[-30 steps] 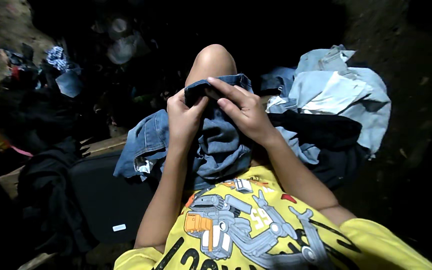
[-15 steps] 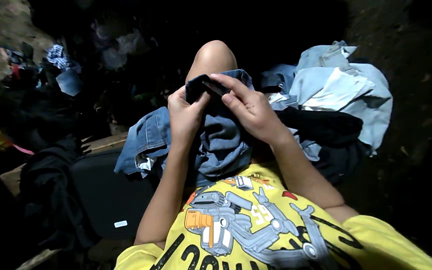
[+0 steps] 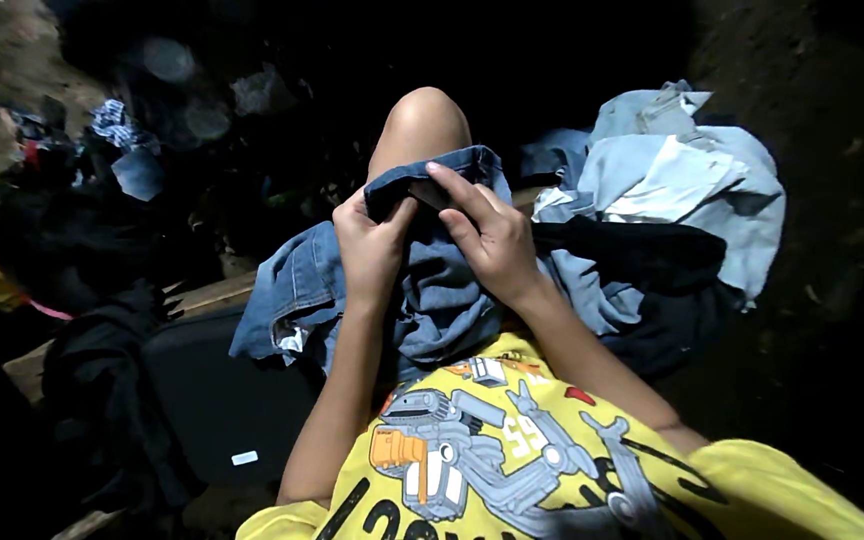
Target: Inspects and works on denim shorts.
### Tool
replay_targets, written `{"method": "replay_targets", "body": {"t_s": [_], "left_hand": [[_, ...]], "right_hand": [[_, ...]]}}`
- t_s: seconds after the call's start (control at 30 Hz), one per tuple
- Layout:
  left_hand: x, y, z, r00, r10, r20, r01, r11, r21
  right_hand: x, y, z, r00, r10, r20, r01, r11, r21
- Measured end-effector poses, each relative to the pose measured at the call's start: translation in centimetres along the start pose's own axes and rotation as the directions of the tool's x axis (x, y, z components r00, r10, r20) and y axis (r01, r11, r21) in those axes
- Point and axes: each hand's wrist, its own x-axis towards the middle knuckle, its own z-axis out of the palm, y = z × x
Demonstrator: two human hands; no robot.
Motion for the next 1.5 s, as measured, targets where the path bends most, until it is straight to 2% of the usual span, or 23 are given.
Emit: {"method": "replay_targets", "body": {"t_s": [0.13, 0.23, 0.27, 0.33, 0.43, 0.5, 0.57, 0.63, 0.7, 0.77, 0.87, 1.07, 1.2, 1.37, 1.43, 1.5], "left_hand": [[-0.3, -0.2, 0.2, 0.999, 0.049, 0.016, -0.050, 0.997, 0.059], [0.3, -0.4, -0.6, 0.996, 0.040, 0.083, -0.046, 0.997, 0.065], [0.6, -0.4, -1.1, 0.992, 0.037, 0.124, -0.046, 0.996, 0.070], [1.1, -0.5, -1.8, 0.982, 0.031, 0.188, -0.044, 0.997, 0.065], [1.2, -0.4, -1.8, 0.981, 0.016, 0.194, -0.029, 0.997, 0.066], [1.1, -0.3, -1.6, 0.986, 0.006, 0.165, -0.018, 0.997, 0.072], [1.0, -0.3, -1.4, 0.992, -0.002, 0.126, -0.006, 0.998, 0.063], [0.9, -0.1, -1.1, 0.995, -0.045, 0.088, 0.041, 0.998, 0.049], [0.7, 0.3, -1.0, 0.992, -0.099, 0.072, 0.100, 0.995, 0.003], [0.7, 0.6, -0.9, 0.990, -0.124, 0.068, 0.128, 0.990, -0.060], [0.6, 0.7, -0.9, 0.988, -0.137, 0.074, 0.144, 0.985, -0.093], [-0.1, 0.7, -0.1, 0.987, -0.138, 0.078, 0.145, 0.985, -0.094], [-0.7, 0.8, -0.2, 0.990, -0.137, 0.038, 0.141, 0.982, -0.124], [-0.5, 0.7, 0.0, 0.989, -0.142, 0.051, 0.148, 0.980, -0.136], [-0.1, 0.7, -0.4, 0.988, -0.141, 0.063, 0.149, 0.979, -0.136], [0.3, 0.2, -1.0, 0.987, -0.115, 0.110, 0.127, 0.986, -0.107]], "right_hand": [[0.5, -0.5, 0.1, 1.000, 0.025, 0.011, -0.025, 0.999, 0.027], [1.1, 0.6, -0.1, 0.999, 0.019, 0.043, -0.026, 0.984, 0.174], [1.4, 1.0, -0.7, 0.994, 0.023, 0.110, -0.053, 0.958, 0.282], [2.2, 1.3, -1.9, 0.969, 0.018, 0.246, -0.149, 0.837, 0.526], [3.1, 1.0, -3.2, 0.924, 0.043, 0.379, -0.298, 0.703, 0.646], [3.4, 0.6, -3.4, 0.916, 0.082, 0.393, -0.339, 0.681, 0.649], [3.2, 0.6, -3.3, 0.928, 0.061, 0.368, -0.286, 0.750, 0.597], [2.7, 0.2, -3.0, 0.949, 0.043, 0.314, -0.176, 0.895, 0.409], [1.6, -0.5, -2.4, 0.972, 0.053, 0.229, -0.101, 0.974, 0.202], [0.8, -0.6, -1.9, 0.986, 0.038, 0.160, -0.050, 0.996, 0.073], [-0.1, -0.1, -1.2, 0.995, 0.053, 0.086, -0.053, 0.999, -0.012], [0.6, -0.6, 0.6, 0.998, 0.039, -0.051, -0.036, 0.998, 0.058], [-0.8, 0.0, 0.5, 0.999, 0.028, -0.042, -0.026, 0.999, 0.041], [0.1, -0.2, 0.4, 0.999, 0.005, -0.033, -0.003, 0.999, 0.048], [0.4, 0.1, 0.0, 1.000, 0.010, 0.007, -0.010, 0.993, 0.121], [0.9, 0.6, -1.2, 0.991, 0.051, 0.123, -0.088, 0.944, 0.318]]}}
